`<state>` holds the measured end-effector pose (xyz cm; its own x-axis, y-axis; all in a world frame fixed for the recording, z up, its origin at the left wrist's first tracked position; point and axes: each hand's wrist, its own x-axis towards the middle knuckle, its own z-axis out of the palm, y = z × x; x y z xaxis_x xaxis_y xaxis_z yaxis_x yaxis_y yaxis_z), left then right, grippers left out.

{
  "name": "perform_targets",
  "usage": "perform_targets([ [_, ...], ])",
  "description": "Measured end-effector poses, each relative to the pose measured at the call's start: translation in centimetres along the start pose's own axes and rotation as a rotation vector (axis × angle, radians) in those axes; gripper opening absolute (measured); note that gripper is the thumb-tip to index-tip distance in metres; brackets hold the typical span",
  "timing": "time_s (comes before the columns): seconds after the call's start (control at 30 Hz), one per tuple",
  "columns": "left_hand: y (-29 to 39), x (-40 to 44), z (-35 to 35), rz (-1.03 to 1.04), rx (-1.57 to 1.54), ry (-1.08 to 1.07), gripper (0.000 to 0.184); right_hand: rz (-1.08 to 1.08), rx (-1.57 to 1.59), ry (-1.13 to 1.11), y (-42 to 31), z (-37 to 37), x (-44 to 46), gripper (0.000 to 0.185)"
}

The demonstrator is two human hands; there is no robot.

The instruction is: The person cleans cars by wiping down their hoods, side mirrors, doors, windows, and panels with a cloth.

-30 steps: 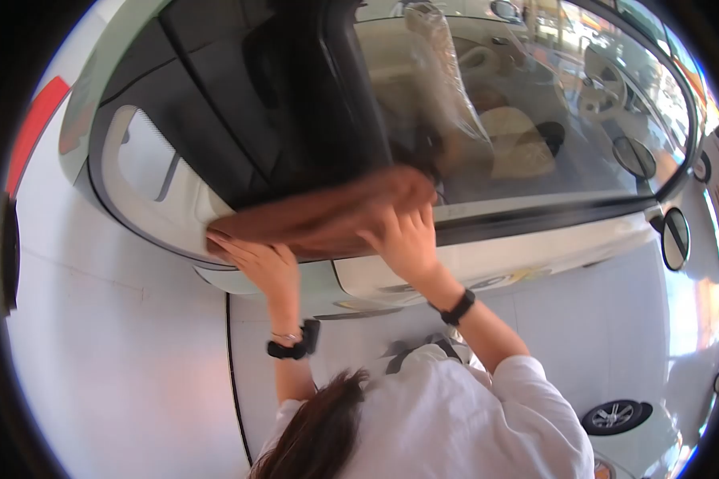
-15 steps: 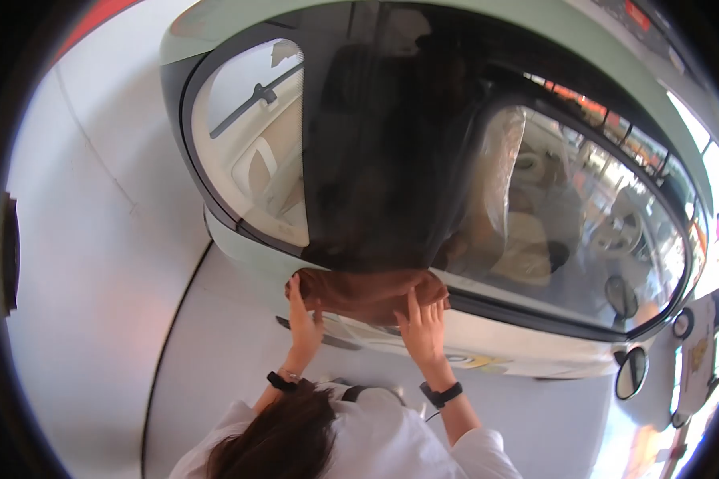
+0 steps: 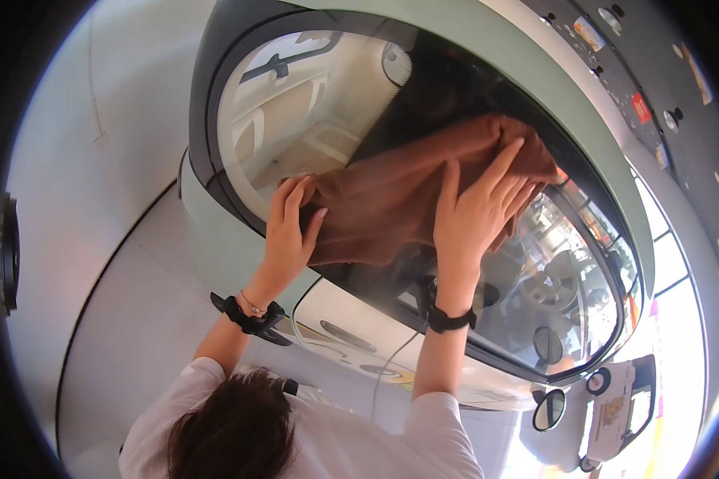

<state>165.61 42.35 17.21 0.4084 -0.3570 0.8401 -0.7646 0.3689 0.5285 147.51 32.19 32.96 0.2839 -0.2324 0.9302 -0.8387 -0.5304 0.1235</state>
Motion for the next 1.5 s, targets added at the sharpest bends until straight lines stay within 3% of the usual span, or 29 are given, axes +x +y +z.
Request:
perform_targets([
  [0.27,-4.8,2.0,-2.6,-0.076,0.160,0.115,0.051,-0.113,0.026,0.079,-9.4,4.5,5.2,0.080],
  [0.37,-9.2,0.7,-4.2,-0.158,0.267,0.194,0.047,-0.196,0.109,0.063,-14.1,6.4,4.9,0.079],
  [0.5,-13.1,-2.2,-7.0,-0.351,0.261,0.113,0.037,-0.338,0.249,0.010,-20.5,9.2,3.4,0.075],
  [0.63,-15.7,-7.2,-10.4,-0.512,0.327,-0.055,0.032,-0.441,0.419,-0.147,-27.3,11.7,-0.1,0.076],
  [0.83,-20.8,-21.6,-16.6,-0.752,0.377,-0.182,0.035,-0.646,0.356,-0.474,-33.2,16.8,-12.9,0.084],
  [0.93,-19.5,-27.8,-21.7,-0.909,0.349,-0.299,0.043,-0.705,0.380,-0.578,-32.9,14.3,-18.4,0.085],
  [1.0,-17.9,-31.3,-24.2,-0.887,0.392,-0.299,0.041,-0.658,0.410,-0.710,-32.5,14.4,-23.7,0.084],
  [1.1,-16.3,-34.3,-26.7,-1.106,0.272,-0.400,0.032,-0.613,0.497,-0.816,-29.9,12.0,-27.8,0.080],
  [1.3,-14.4,-34.9,-25.5,-1.090,0.241,-0.490,0.022,-0.573,0.407,-0.861,-21.5,8.1,-34.9,0.067],
  [1.37,-14.0,-32.3,-23.7,-1.087,0.373,-0.630,0.024,-0.450,0.359,-0.984,-18.7,5.9,-35.9,0.059],
  [1.4,-13.6,-30.4,-22.6,-0.919,0.351,-0.550,0.022,-0.313,0.389,-0.863,-17.5,4.6,-36.4,0.057],
  [1.43,-13.5,-28.6,-21.9,-0.749,0.311,-0.467,0.019,-0.305,0.337,-0.877,-16.2,3.4,-36.5,0.056],
  [1.5,-14.4,-26.5,-20.9,-0.656,0.366,-0.335,0.020,-0.167,0.407,-0.984,-13.8,1.2,-37.6,0.053],
])
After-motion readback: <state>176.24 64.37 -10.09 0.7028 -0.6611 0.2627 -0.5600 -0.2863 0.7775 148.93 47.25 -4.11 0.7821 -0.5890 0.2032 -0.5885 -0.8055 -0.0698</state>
